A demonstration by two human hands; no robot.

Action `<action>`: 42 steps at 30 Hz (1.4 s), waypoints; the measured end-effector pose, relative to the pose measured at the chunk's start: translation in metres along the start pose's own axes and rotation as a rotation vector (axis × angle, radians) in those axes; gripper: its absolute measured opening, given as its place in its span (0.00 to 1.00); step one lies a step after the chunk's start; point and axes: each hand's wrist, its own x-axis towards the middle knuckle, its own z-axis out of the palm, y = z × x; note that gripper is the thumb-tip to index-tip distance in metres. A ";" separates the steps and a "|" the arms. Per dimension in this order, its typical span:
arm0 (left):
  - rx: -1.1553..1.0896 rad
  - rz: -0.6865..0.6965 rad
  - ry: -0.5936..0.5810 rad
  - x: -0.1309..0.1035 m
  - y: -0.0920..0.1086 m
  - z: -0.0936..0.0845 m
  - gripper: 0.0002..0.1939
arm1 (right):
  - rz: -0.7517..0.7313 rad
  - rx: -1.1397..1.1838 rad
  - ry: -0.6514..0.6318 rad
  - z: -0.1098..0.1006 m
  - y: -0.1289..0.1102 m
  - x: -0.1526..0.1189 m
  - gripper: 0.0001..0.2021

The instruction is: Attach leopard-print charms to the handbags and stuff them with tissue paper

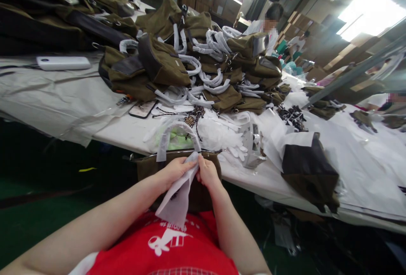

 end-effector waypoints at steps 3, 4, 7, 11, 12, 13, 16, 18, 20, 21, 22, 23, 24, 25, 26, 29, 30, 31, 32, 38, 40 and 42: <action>0.025 0.006 0.002 0.003 -0.002 -0.001 0.29 | 0.081 0.066 -0.013 0.000 -0.005 0.002 0.28; 0.030 0.009 0.002 0.004 -0.002 0.000 0.29 | 0.091 0.082 -0.016 0.000 -0.006 0.002 0.28; 0.053 0.024 0.014 0.006 -0.003 0.000 0.29 | 0.097 0.103 -0.039 -0.003 -0.006 0.002 0.30; 0.097 0.055 0.062 0.007 -0.005 0.001 0.29 | 0.110 0.078 -0.078 -0.013 -0.003 -0.003 0.32; 0.120 0.063 0.083 0.007 -0.006 0.001 0.29 | 0.093 0.042 -0.058 -0.016 -0.003 -0.005 0.30; 0.142 0.070 0.104 0.008 -0.006 0.001 0.29 | 0.067 -0.006 -0.024 -0.018 -0.003 -0.008 0.26; 0.178 0.069 0.141 0.009 -0.009 0.002 0.30 | -0.034 -0.155 0.074 -0.024 -0.007 -0.018 0.18; 0.173 0.061 0.139 0.009 -0.009 0.003 0.30 | -0.109 -0.204 0.141 -0.035 -0.009 -0.025 0.15; 0.162 0.051 0.130 0.007 -0.008 0.004 0.30 | -0.198 -0.248 0.312 -0.057 -0.010 -0.030 0.15; 0.161 0.044 0.124 0.006 -0.007 0.004 0.30 | -0.238 -0.281 0.452 -0.074 -0.009 -0.032 0.16; 0.164 0.037 0.116 0.005 -0.007 0.003 0.30 | -0.263 -0.324 0.615 -0.093 -0.008 -0.033 0.16; 0.180 0.032 0.109 0.005 -0.007 0.001 0.30 | -0.273 -0.372 0.780 -0.114 -0.007 -0.032 0.15; 0.202 0.034 0.101 0.006 -0.008 0.000 0.31 | -0.265 -0.414 0.921 -0.136 -0.005 -0.031 0.15; 0.221 0.047 0.081 0.007 -0.009 -0.003 0.31 | -0.236 -0.427 1.002 -0.157 -0.003 -0.030 0.15; 0.237 0.064 0.077 0.010 -0.010 -0.005 0.32 | -0.196 -0.408 1.013 -0.177 -0.001 -0.027 0.15; 0.265 0.051 0.038 0.018 -0.011 -0.009 0.33 | -0.097 -0.253 0.833 -0.216 0.009 -0.017 0.14; 0.264 0.041 0.032 0.019 -0.011 -0.010 0.34 | -0.082 -0.210 0.776 -0.221 0.012 -0.012 0.15; 0.258 0.032 0.029 0.020 -0.011 -0.010 0.36 | -0.079 -0.182 0.747 -0.224 0.015 -0.009 0.16; 0.252 0.024 0.026 0.019 -0.010 -0.009 0.37 | -0.083 -0.160 0.741 -0.224 0.018 -0.005 0.17; 0.200 -0.001 0.034 0.013 -0.006 -0.004 0.36 | -0.122 -0.015 0.760 -0.215 0.024 -0.011 0.23; 0.185 0.002 0.037 0.013 -0.005 -0.003 0.34 | -0.153 0.004 0.794 -0.214 0.024 -0.020 0.22; 0.178 0.009 0.039 0.012 -0.005 -0.003 0.33 | -0.140 -0.026 0.812 -0.213 0.027 -0.028 0.19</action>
